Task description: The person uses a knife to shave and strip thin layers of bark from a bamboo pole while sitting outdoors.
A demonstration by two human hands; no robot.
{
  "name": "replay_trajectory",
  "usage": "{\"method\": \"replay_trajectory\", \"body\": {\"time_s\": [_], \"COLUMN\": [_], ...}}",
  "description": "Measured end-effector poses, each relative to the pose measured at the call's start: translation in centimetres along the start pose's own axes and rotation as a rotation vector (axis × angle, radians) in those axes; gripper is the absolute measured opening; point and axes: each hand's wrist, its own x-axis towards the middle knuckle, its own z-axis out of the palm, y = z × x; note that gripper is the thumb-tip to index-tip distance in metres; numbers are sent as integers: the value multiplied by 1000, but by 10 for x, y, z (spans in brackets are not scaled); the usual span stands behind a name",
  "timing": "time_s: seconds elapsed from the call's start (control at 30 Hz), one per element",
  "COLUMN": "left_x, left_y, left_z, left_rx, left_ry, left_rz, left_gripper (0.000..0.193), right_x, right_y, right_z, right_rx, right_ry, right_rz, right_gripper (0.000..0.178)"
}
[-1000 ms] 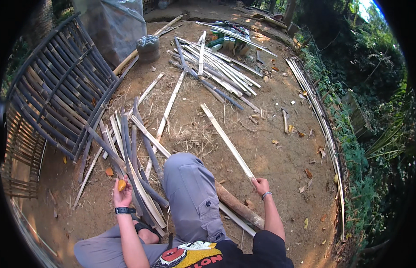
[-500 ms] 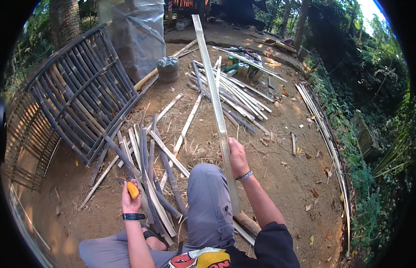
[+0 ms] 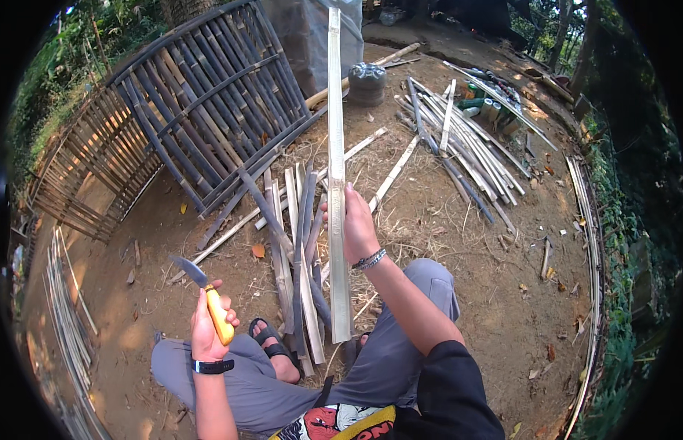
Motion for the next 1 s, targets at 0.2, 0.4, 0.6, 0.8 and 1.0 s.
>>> {"method": "replay_trajectory", "body": {"time_s": [0.2, 0.4, 0.6, 0.8, 1.0], "left_x": [22, 23, 28, 20, 12], "left_y": [-49, -75, -95, -127, -152], "left_z": [-7, 6, 17, 18, 14], "left_rx": [43, 366, 492, 124, -97], "left_ry": [91, 29, -80, -239, -268], "left_rz": [-92, -49, -145, -393, -581], "left_gripper": [40, 27, 18, 33, 37], "right_x": [32, 43, 19, 4, -9], "right_y": [75, 133, 156, 179, 207], "right_z": [-43, -84, -84, -75, -70], "right_rx": [-141, -98, -353, -367, -146], "right_ry": [130, 273, 233, 193, 217], "right_rz": [226, 487, 448, 481, 588], "right_gripper": [38, 40, 20, 20, 25]}}
